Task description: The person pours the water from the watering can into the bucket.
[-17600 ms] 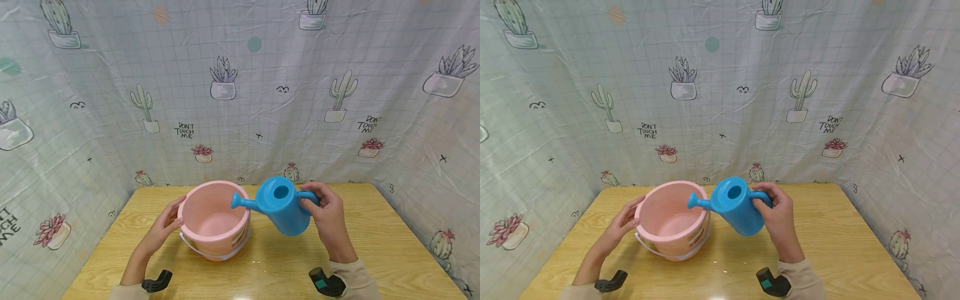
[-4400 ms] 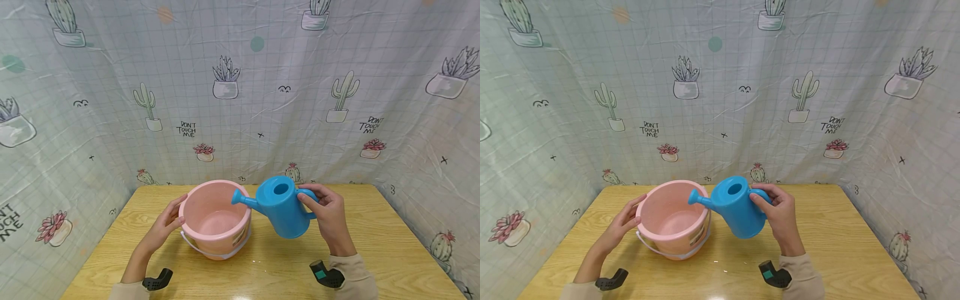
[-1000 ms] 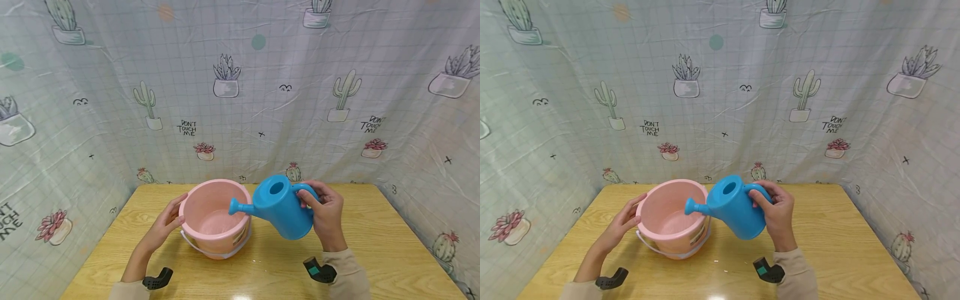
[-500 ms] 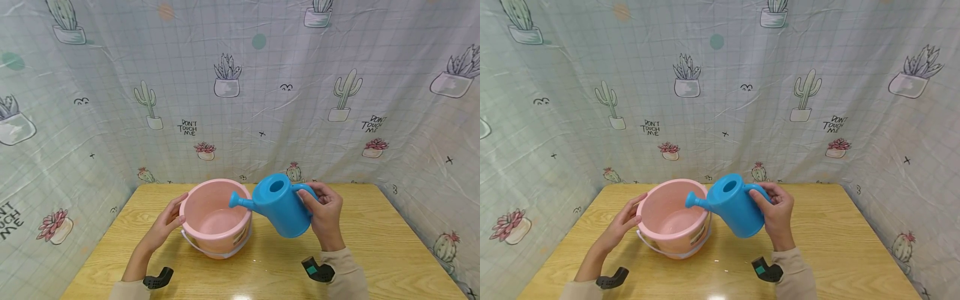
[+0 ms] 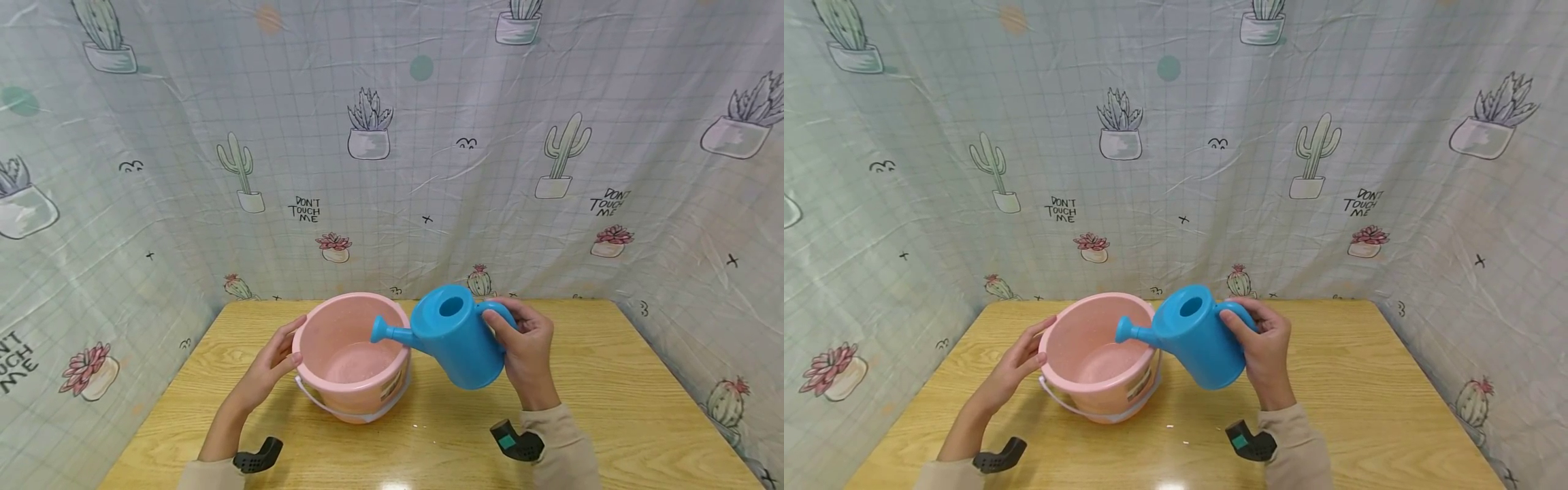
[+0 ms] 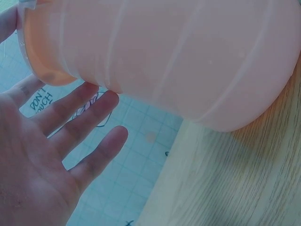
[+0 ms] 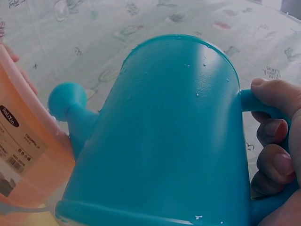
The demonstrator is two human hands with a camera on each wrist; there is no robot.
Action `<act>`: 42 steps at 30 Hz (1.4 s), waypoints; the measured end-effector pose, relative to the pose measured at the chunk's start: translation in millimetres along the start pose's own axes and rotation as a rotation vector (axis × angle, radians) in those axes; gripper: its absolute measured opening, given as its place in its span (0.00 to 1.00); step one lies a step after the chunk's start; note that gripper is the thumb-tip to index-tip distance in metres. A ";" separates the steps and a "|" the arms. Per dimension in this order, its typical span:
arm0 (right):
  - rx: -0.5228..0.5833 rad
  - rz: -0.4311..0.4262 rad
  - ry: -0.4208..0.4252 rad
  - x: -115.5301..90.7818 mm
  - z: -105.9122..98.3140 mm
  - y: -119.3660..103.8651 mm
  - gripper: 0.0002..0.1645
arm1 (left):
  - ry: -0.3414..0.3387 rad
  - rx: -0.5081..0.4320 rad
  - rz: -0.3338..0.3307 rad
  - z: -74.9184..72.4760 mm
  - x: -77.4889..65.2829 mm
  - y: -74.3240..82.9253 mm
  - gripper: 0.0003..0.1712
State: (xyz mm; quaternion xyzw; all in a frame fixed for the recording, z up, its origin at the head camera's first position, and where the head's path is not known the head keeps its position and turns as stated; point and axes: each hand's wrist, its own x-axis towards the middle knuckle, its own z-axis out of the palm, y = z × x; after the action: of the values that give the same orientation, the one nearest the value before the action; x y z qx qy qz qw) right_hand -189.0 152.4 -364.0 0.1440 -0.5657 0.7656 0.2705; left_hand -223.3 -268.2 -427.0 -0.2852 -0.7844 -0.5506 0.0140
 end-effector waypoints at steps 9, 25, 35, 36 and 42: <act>-0.036 0.010 0.024 -1.0 2.8 -1.9 0.13 | -0.003 -0.009 0.007 0.1 0.0 0.8 0.35; -0.055 -0.011 0.036 -0.1 3.9 -2.9 0.09 | -0.003 -0.012 -0.001 0.5 -0.5 0.6 0.35; -0.035 -0.013 0.026 -0.2 2.2 -2.7 0.08 | -0.004 0.006 -0.009 -0.1 -0.9 0.8 0.35; -0.028 -0.015 0.018 -0.2 1.9 -2.8 0.08 | -0.006 0.005 -0.004 0.1 -0.9 0.7 0.35; -0.010 -0.018 -0.010 -0.5 0.8 -3.2 0.08 | -0.004 -0.004 0.009 0.9 -0.7 0.4 0.35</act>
State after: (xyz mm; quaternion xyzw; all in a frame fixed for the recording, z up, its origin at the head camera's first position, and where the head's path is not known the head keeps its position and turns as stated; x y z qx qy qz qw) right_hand -186.8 152.3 -361.4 0.1514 -0.5694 0.7597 0.2751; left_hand -222.3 -267.6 -427.3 -0.2899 -0.7819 -0.5517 0.0146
